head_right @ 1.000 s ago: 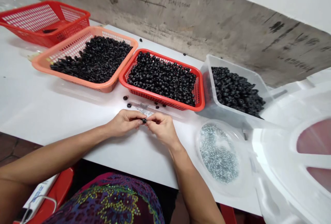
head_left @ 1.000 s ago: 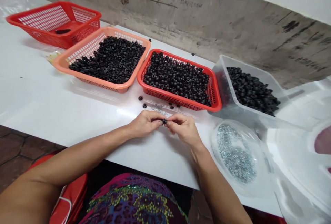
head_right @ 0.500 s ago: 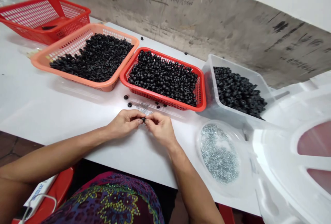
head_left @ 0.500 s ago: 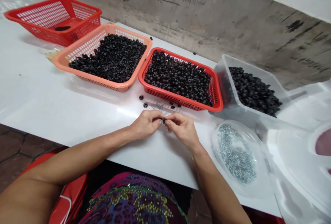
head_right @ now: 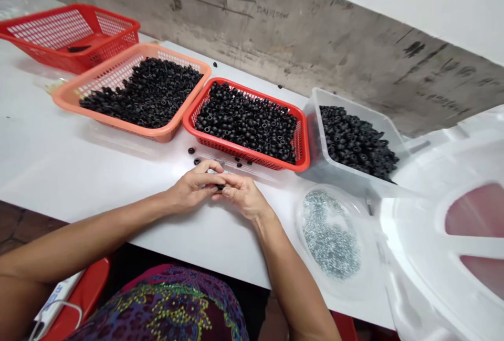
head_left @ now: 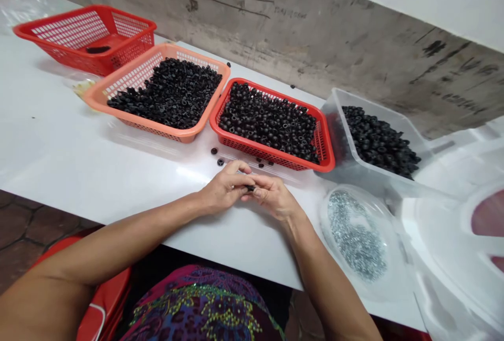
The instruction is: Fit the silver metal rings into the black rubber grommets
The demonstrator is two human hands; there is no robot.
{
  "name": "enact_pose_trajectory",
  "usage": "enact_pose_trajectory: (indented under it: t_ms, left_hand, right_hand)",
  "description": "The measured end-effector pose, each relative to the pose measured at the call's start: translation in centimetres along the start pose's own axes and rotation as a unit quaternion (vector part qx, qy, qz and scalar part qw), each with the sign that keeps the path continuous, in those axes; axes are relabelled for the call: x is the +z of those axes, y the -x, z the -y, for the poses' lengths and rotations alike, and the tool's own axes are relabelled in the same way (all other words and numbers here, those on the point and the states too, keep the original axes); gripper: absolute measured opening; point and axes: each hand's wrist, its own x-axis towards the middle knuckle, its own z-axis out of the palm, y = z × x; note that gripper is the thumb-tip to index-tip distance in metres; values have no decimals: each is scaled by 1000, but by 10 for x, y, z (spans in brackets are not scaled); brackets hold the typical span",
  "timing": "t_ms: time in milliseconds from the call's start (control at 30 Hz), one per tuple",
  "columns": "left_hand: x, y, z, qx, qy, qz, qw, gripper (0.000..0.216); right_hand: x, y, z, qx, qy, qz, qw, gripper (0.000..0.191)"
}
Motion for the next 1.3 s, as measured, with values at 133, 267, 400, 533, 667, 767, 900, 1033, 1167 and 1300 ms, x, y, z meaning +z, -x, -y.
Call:
enact_pose_trajectory:
  t_ms: [133,267,400,533,667,767,900,1033,1167,1300]
  left_hand:
    - [5,1,3,-39,83,-17,996,31]
    - [9,4,0,-109,130,9,986,54]
    - [10,4,-4,-116,146,40,982,54]
    - [10,3,-4,-113,157,50,980,48]
    - [11,3,1,-127,161,54,977,44]
    - [9,1,4,-149,181,11,972,50]
    - [0,-5,4,-176,231,-64,955,45]
    - [-11,-10,2,-209,218,-152,941,43]
    - [-16,-13,-2,-234,192,-204,931,43]
    - [-18,-14,-5,-239,191,-224,925,47]
  right_hand:
    - [-1,0,-3,-24,5,-25,999,34]
    - [0,3,-4,-35,23,-56,998,32]
    - [3,4,-4,-43,70,-74,994,30]
    - [6,4,-3,-34,103,-96,989,26]
    - [7,2,-2,-13,84,-110,990,26]
    - [4,1,2,-3,21,-115,993,34]
    - [0,2,7,28,-43,-107,993,42]
    - [2,3,7,40,-44,-124,991,38]
    - [-4,9,26,13,9,-160,987,39]
    - [-29,30,72,-218,75,-306,924,43]
